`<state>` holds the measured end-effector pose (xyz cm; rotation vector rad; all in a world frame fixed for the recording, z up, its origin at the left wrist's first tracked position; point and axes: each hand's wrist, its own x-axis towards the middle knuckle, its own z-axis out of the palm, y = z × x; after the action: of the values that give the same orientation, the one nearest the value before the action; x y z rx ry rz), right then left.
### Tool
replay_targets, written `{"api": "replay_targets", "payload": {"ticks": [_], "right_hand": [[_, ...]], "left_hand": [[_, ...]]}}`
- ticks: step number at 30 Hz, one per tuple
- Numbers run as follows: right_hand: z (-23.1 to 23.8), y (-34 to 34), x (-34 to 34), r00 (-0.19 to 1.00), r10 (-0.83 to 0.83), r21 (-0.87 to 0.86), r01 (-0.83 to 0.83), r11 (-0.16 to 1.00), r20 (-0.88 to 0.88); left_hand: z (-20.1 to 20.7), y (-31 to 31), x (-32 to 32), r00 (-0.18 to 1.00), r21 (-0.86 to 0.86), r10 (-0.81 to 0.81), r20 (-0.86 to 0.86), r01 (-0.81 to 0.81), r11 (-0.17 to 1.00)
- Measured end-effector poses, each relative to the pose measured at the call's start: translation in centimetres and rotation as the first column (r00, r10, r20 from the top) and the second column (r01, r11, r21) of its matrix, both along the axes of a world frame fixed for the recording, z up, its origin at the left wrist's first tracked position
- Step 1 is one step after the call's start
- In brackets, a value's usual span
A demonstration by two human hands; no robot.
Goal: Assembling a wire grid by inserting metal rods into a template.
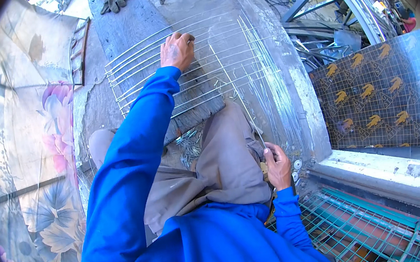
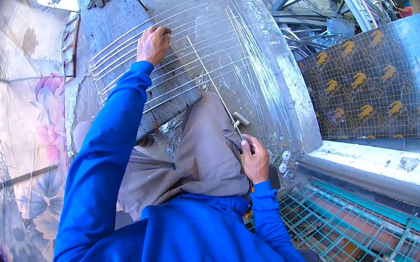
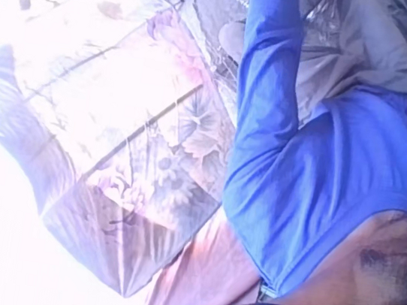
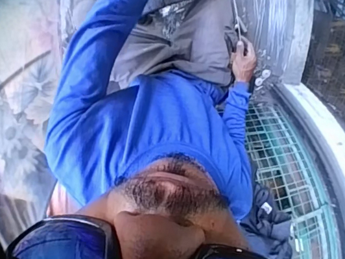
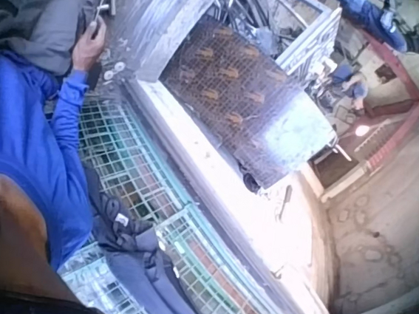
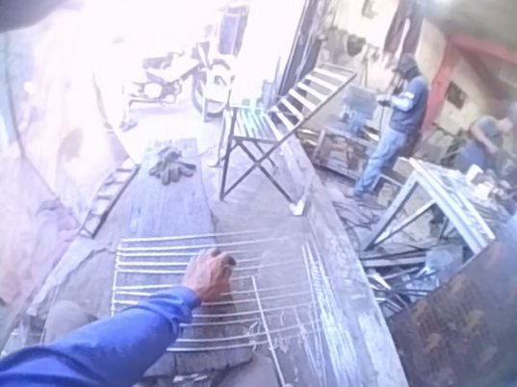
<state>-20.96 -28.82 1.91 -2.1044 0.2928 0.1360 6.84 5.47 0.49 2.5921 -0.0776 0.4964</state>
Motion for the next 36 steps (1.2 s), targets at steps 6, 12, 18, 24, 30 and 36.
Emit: {"api": "replay_targets", "payload": {"ticks": [6,12,18,24,30,36], "right_hand": [[-0.6,-0.2,-0.1,1.000,-0.013,-0.018,0.013,1.000,0.010],[-0.6,0.1,0.0,0.999,-0.013,-0.016,0.013,1.000,0.037],[-0.2,0.5,0.5,1.000,-0.017,-0.006,0.017,1.000,0.003],[-0.4,0.6,0.8,1.000,-0.010,-0.017,0.011,1.000,0.017],[0.0,1.0,1.3,1.000,-0.022,-0.007,0.022,1.000,-0.006],[0.0,1.0,1.3,1.000,-0.020,-0.006,0.020,1.000,0.015]], "left_hand": [[-0.3,-1.5,0.6,0.980,0.071,-0.117,-0.159,0.130,0.989],[-1.6,-2.3,-0.2,0.991,0.061,-0.056,-0.122,0.064,0.996],[-1.6,-2.5,-0.9,0.992,0.018,-0.055,-0.114,0.057,0.998],[-1.9,-2.5,-1.2,0.995,0.006,-0.056,-0.079,0.056,0.998],[-1.9,-2.4,-1.0,0.995,0.010,-0.061,-0.084,0.062,0.998],[-1.6,-2.2,0.5,1.000,0.002,-0.019,0.008,0.019,1.000]]}}
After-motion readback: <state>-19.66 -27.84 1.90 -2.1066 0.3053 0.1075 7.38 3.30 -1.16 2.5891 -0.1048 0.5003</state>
